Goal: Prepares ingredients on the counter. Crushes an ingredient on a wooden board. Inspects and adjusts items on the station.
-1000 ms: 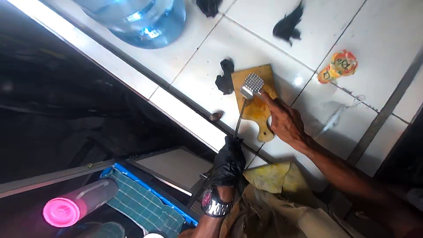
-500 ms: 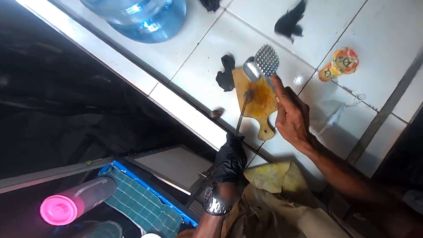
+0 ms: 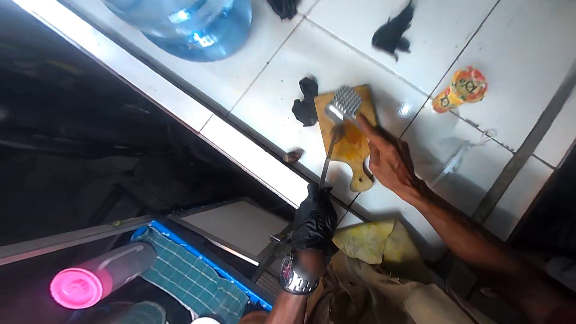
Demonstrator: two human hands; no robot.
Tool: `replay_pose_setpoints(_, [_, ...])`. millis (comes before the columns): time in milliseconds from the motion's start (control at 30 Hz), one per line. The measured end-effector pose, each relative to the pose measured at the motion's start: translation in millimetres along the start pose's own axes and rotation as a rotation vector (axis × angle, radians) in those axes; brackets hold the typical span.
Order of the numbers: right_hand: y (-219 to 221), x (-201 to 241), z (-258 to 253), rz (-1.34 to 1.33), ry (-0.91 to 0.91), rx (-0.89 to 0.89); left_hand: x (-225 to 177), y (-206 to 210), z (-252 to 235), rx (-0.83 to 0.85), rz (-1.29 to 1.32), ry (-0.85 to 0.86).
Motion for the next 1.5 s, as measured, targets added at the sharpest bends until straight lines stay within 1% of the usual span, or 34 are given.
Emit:
replay_pose_setpoints(67, [-14.0,5.4,4.7,-0.03,-0.029,-0.094,0.3,1.6,0.0,-0.017,0.014,0.002])
replay_pose_setpoints(133, [-6.1,4.5,11.9,-0.026,-0.026,-0.088,-0.6,1.0,0.0,-0.009,0.014,-0.008])
replay_pose_setpoints(167, [5.7,0.1,14.7,-0.007,-0.021,-0.023,-1.6,0.9,0.2,0.002,0.014,-0.02])
replay_pose_setpoints(200, [15.2,-4.0,18.3,0.004,0.002,0.081,-2.4,1.4,1.7,0.012,0.014,-0.032])
replay_pose_setpoints(267, [11.5,-3.3,11.3,0.024,0.024,0.183,-7.3,0.5,1.3,0.025,0.004,-0.059])
replay_pose_setpoints(333, [-5.7,5.3,6.1,0.011,0.004,0.136,-7.0,3.5,4.2,0.018,-0.008,-0.073])
replay_pose_setpoints(400, [-21.1,11.7,1.3,-0.032,-0.034,-0.015,-8.0,3.9,1.1,0.0,-0.009,-0.061])
replay_pose_setpoints(467, [-19.6,12.4,6.2,-0.036,-0.042,-0.093,-6.3,5.0,2.9,-0.003,-0.008,-0.062])
replay_pose_setpoints(500, [-9.7,8.9,8.7,-0.011,-0.038,-0.072,-6.3,4.6,2.6,0.001,-0.009,-0.062])
replay_pose_setpoints(567, [13.9,-2.6,14.9,0.033,0.003,0.096,-7.0,5.0,4.1,0.021,-0.017,-0.061])
replay_pose_setpoints(633, [7.8,-3.9,7.4,0.055,0.012,0.179,-10.1,4.8,2.9,0.026,-0.024,-0.066])
replay_pose_setpoints(700, [-14.5,5.5,4.2,0.016,-0.021,0.117,-8.8,6.9,5.2,0.015,-0.021,-0.077])
replay_pose_setpoints(767, [-32.0,13.2,0.5,-0.041,-0.054,-0.038,-10.0,7.3,2.8,-0.001,-0.009,-0.08])
replay_pose_setpoints(800, [-31.0,13.7,4.5,-0.055,-0.051,-0.077,-9.1,8.7,4.2,0.0,-0.005,-0.093])
replay_pose_setpoints(833, [-20.7,10.3,8.9,-0.049,-0.044,-0.071,-8.8,9.0,3.7,-0.001,-0.009,-0.101])
replay_pose_setpoints(867, [-4.1,3.2,12.4,-0.029,-0.033,-0.004,-9.0,8.8,3.3,0.001,-0.01,-0.105])
replay_pose_setpoints(900, [10.7,-4.1,16.6,-0.015,-0.005,0.109,-9.4,9.0,4.2,0.013,-0.013,-0.105])
replay_pose_setpoints(933, [17.0,-9.2,16.7,0.01,0.007,0.172,-10.5,8.4,5.0,0.026,-0.018,-0.101])
replay_pose_setpoints(967, [13.5,-9.1,11.1,0.028,0.013,0.197,-12.9,7.0,3.5,0.027,-0.02,-0.097])
replay_pose_setpoints(1033, [-6.9,-0.2,3.0,0.014,-0.005,0.146,-13.3,7.1,6.1,0.031,-0.025,-0.101])
replay_pose_setpoints(1100, [-26.3,9.4,0.0,-0.028,-0.031,-0.028,-14.7,6.0,2.3,0.014,-0.024,-0.093])
replay_pose_setpoints(1133, [-28.0,10.1,1.2,-0.041,-0.039,-0.089,-13.3,8.1,3.3,0.008,-0.018,-0.096])
replay_pose_setpoints(1167, [-21.3,8.3,7.9,-0.03,-0.031,-0.087,-11.7,9.6,4.9,0.007,-0.026,-0.099])
replay_pose_setpoints(1200, [-6.1,1.9,10.5,0.006,-0.018,-0.033,-12.3,8.8,3.6,0.012,-0.034,-0.099])
replay_pose_setpoints(1233, [8.8,-5.9,12.3,0.044,0.005,0.088,-13.2,7.8,4.0,0.023,-0.04,-0.098])
replay_pose_setpoints(1267, [13.5,-9.8,12.4,0.067,0.023,0.174,-13.8,6.6,5.8,0.031,-0.053,-0.092])
replay_pose_setpoints(1300, [6.9,-8.8,5.0,0.075,0.035,0.226,-16.2,4.6,4.5,0.017,-0.058,-0.081])
replay_pose_setpoints(1333, [-4.9,-4.5,-6.7,0.064,0.024,0.231,-18.9,3.3,3.2,-0.003,-0.051,-0.077])
replay_pose_setpoints(1367, [-18.4,2.3,-6.7,0.042,0.016,0.206,-15.9,5.4,8.2,-0.009,-0.052,-0.072])
replay_pose_setpoints(1400, [-29.7,9.1,-0.8,0.016,0.011,0.143,-14.2,5.8,8.9,-0.005,-0.061,-0.073])
replay_pose_setpoints(1433, [-34.4,11.5,-6.4,-0.004,-0.018,0.039,-17.0,4.3,3.3,-0.01,-0.06,-0.073])
replay_pose_setpoints(1467, [-31.9,11.0,-5.9,-0.011,-0.033,-0.015,-16.1,6.1,3.5,-0.004,-0.062,-0.084])
replay_pose_setpoints(1500, [-20.9,8.6,4.2,0.005,-0.02,0.002,-12.8,8.7,5.6,0.002,-0.067,-0.091])
Point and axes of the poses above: each hand's wrist, its own z-axis away from the middle knuckle, its own y-axis out of the palm, x = y × z, the point moved 3 cm from there along -z, towards the middle knuckle, and after that the axes turned 8 degrees about z, right-handed, at the moved point
